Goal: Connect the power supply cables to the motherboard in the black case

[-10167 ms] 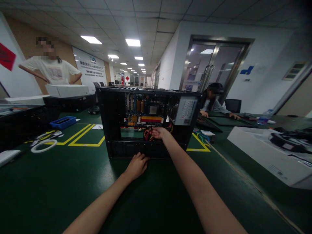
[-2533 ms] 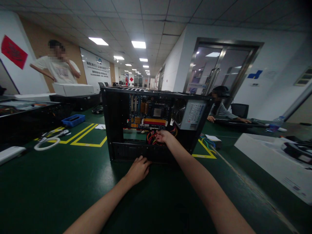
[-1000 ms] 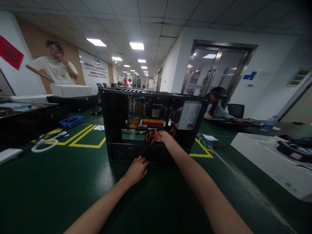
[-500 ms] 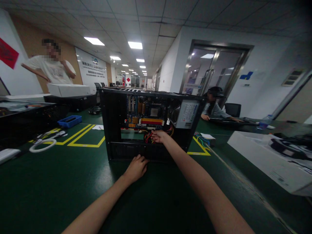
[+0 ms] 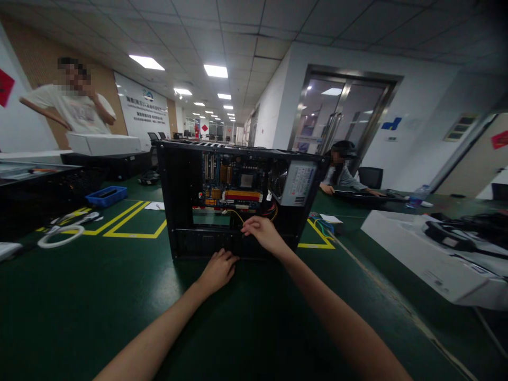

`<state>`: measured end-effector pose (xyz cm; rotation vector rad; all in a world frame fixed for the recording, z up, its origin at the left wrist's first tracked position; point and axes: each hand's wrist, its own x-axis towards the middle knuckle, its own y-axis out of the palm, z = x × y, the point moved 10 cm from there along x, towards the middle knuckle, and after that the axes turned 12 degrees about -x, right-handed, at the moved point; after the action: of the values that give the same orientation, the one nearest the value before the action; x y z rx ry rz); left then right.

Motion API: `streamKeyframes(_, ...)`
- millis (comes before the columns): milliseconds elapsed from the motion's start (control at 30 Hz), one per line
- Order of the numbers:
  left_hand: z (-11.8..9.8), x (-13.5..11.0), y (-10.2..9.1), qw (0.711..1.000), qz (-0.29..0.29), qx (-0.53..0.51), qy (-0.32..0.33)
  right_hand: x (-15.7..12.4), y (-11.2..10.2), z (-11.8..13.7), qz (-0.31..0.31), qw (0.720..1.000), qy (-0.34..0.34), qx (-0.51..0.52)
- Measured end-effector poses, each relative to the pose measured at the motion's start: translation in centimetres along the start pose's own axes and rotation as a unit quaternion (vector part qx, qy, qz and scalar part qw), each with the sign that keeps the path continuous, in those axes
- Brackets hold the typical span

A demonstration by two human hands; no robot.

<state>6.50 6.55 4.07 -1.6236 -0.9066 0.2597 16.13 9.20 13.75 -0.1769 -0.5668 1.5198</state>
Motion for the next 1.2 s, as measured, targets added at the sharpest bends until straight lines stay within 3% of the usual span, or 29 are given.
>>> streamKeyframes(133,0.0,0.0,0.0,1.0,-0.004,0.007,0.003,-4.0,1.4,0.6,0.019,0.992,-0.064,-0.112)
streamKeyframes(300,0.0,0.1,0.1,1.0,-0.003,0.014,0.002,-8.0,5.2,-0.3,0.104,0.95,-0.127,-0.267)
streamKeyframes(433,-0.1,0.0,-0.1,1.0,-0.008,0.003,0.004,-9.5,7.5,-2.1,0.136,0.911,-0.155,-0.358)
streamKeyframes(567,0.0,0.0,0.0,1.0,-0.002,0.001,-0.006,-9.8,8.1,-3.6,0.134,0.887,-0.167,-0.41)
streamKeyframes(900,-0.2,-0.1,-0.1,1.0,-0.001,-0.007,-0.007,-9.4,6.4,-4.3,0.097,0.913,-0.166,-0.359)
streamKeyframes(1100,-0.2,-0.1,-0.2,1.0,0.003,0.005,-0.011,-5.5,0.2,-1.9,-0.023,0.959,-0.135,-0.249)
streamKeyframes(1200,-0.3,-0.1,-0.2,1.0,0.001,0.003,-0.007,-2.8,-2.6,-0.7,-0.048,0.976,-0.104,-0.187)
